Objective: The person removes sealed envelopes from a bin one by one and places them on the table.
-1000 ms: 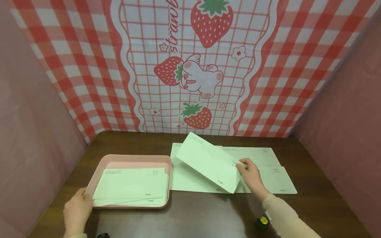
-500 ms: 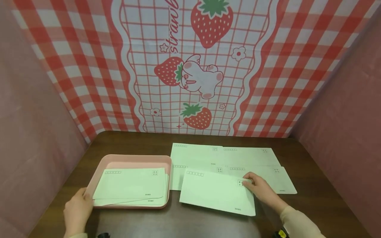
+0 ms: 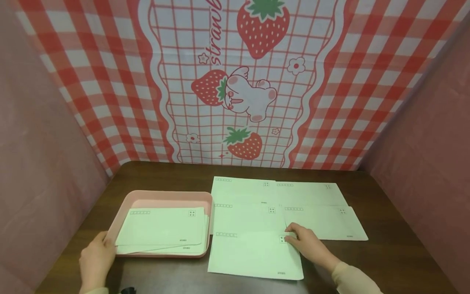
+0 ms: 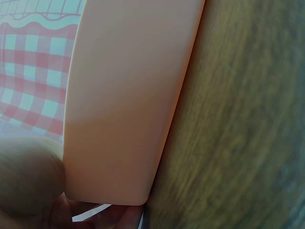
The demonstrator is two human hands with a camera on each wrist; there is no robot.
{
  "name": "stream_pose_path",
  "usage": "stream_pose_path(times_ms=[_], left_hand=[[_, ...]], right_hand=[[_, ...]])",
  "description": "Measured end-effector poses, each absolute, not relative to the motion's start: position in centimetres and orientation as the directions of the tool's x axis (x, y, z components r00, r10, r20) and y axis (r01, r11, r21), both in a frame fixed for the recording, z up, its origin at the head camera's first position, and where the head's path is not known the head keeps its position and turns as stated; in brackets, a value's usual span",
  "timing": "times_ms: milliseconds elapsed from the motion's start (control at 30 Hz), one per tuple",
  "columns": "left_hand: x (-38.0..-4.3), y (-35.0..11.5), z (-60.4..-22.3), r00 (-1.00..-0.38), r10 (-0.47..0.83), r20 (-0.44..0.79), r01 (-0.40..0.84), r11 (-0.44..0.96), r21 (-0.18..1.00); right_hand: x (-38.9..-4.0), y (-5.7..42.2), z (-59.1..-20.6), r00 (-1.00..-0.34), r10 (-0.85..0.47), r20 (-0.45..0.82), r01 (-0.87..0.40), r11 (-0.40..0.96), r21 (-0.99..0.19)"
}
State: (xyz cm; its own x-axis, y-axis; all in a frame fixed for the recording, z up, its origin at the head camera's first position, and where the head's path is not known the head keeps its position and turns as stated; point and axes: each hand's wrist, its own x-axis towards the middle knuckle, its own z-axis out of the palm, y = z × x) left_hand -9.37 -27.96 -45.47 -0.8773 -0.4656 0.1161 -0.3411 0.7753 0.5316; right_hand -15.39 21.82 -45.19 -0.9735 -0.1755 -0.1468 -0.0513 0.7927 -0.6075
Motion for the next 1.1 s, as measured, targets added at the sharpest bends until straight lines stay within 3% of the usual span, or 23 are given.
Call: stream_pose_path(times_ms=[533,733,1100], left_hand=[[-9.1,-28.3,-45.6,-0.874,-0.474,0.109,-0.353,0.772,0.528],[-9.0,-28.4,-45.7,-0.870,-0.485,0.088,-0.372,0.762,0.529],[-9.3,-28.5,-45.6,-0.869,-0.488,0.085,-0.375,0.761,0.529]], right_hand=[[-15.0,19.4,-46.4,-0.982,-0.175,-0.071,-0.108,0.831,-0.546],[-14.8,18.6,-46.5,-0.981,-0.185,-0.052,-0.148,0.900,-0.411],[-14.3,18.3,-46.4,-0.932,-0.301,0.201,-0.325,0.941,-0.098]])
